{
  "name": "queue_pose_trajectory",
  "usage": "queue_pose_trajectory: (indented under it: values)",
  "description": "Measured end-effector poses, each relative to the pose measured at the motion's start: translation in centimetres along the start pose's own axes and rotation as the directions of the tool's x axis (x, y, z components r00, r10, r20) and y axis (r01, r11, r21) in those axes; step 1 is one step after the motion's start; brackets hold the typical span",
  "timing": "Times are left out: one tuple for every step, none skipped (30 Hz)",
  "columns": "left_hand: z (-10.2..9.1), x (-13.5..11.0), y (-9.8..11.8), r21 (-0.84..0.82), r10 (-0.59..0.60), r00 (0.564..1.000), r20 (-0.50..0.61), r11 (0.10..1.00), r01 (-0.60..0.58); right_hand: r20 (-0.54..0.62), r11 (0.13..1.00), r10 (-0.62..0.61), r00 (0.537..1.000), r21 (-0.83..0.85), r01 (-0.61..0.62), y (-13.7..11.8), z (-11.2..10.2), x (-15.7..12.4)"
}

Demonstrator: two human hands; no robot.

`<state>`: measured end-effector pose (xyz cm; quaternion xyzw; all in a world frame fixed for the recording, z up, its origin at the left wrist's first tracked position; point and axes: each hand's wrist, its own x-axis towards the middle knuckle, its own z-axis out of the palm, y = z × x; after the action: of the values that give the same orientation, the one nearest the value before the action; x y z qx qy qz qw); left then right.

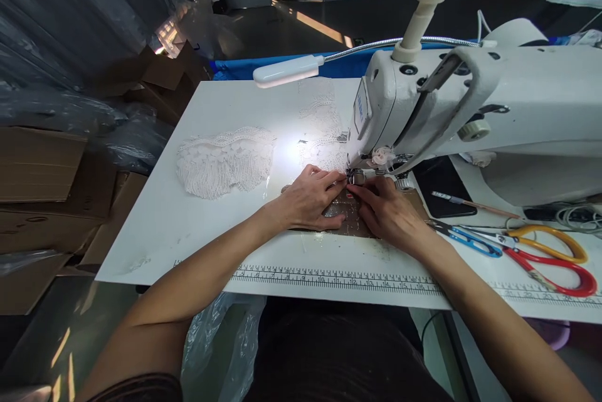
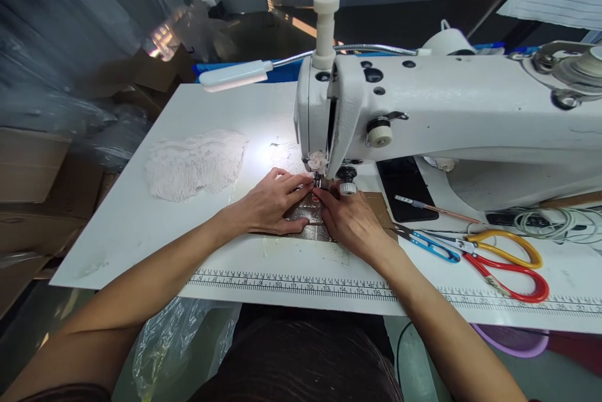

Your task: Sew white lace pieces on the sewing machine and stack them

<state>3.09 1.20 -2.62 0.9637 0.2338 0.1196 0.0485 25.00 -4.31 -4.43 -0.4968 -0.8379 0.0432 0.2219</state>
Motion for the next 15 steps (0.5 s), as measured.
queue_pose_trajectory:
  values:
    - [0.0, 0.0, 0.0, 0.005, -0.005, 1.0, -0.004, 1.0, 0.005, 0.004, 0.999, 0.008, 1.0, 0.043, -0.008, 0.1, -0.2, -0.1]
    - [0.1, 0.0, 0.1, 0.012, -0.009, 1.0, -0.007, 1.0, 0.009, 0.012, 0.995, 0.023, 1.0, 0.093, -0.024, 0.2, -0.4, -0.2]
    - [0.1, 0.0, 0.1, 0.019, -0.014, 1.0, -0.009, 1.0, 0.014, 0.025, 0.988, 0.047, 0.999, 0.143, -0.051, 0.4, -0.8, -0.3]
    - [0.2, 0.0, 0.1, 0.026, -0.019, 1.0, -0.011, 0.999, 0.019, 0.046, 0.978, 0.08, 0.996, 0.189, -0.088, 0.6, -1.2, -0.4]
    - [0.2, 0.1, 0.1, 0.031, -0.023, 1.0, -0.014, 0.999, 0.024, 0.073, 0.963, 0.122, 0.99, 0.232, -0.136, 0.8, -1.6, -0.4]
    - [0.3, 0.1, 0.1, 0.033, -0.027, 0.999, -0.017, 0.999, 0.028, 0.108, 0.945, 0.166, 0.98, 0.267, -0.189, 1.1, -2.1, -0.4]
    - [0.3, 0.1, 0.1, 0.033, -0.031, 0.999, -0.02, 0.999, 0.031, 0.15, 0.924, 0.207, 0.967, 0.296, -0.244, 1.4, -2.5, -0.3]
    - [0.4, 0.1, 0.0, 0.031, -0.034, 0.999, -0.021, 0.999, 0.034, 0.191, 0.902, 0.239, 0.952, 0.32, -0.291, 1.7, -2.8, -0.1]
    - [0.4, 0.1, 0.0, 0.028, -0.035, 0.999, -0.021, 0.999, 0.036, 0.224, 0.881, 0.26, 0.939, 0.343, -0.325, 2.1, -3.0, 0.1]
    - [0.4, 0.2, -0.1, 0.025, -0.035, 0.999, -0.02, 0.999, 0.036, 0.239, 0.864, 0.273, 0.932, 0.364, -0.347, 2.4, -3.1, 0.3]
    - [0.5, 0.2, -0.2, 0.024, -0.035, 0.999, -0.019, 0.999, 0.035, 0.233, 0.853, 0.283, 0.931, 0.384, -0.355, 2.7, -3.1, 0.6]
    - [0.5, 0.2, -0.2, 0.023, -0.034, 0.999, -0.018, 0.999, 0.035, 0.21, 0.845, 0.291, 0.933, 0.4, -0.354, 2.9, -3.0, 0.8]
    - [0.5, 0.2, -0.2, 0.022, -0.034, 0.999, -0.018, 0.999, 0.034, 0.18, 0.841, 0.299, 0.937, 0.414, -0.348, 3.1, -2.8, 1.0]
    - [0.5, 0.2, -0.3, 0.022, -0.033, 0.999, -0.018, 0.999, 0.033, 0.154, 0.84, 0.306, 0.939, 0.421, -0.343, 3.1, -2.7, 1.1]
    - [0.6, 0.2, -0.3, 0.021, -0.032, 0.999, -0.018, 0.999, 0.033, 0.138, 0.841, 0.31, 0.941, 0.422, -0.339, 3.1, -2.5, 1.2]
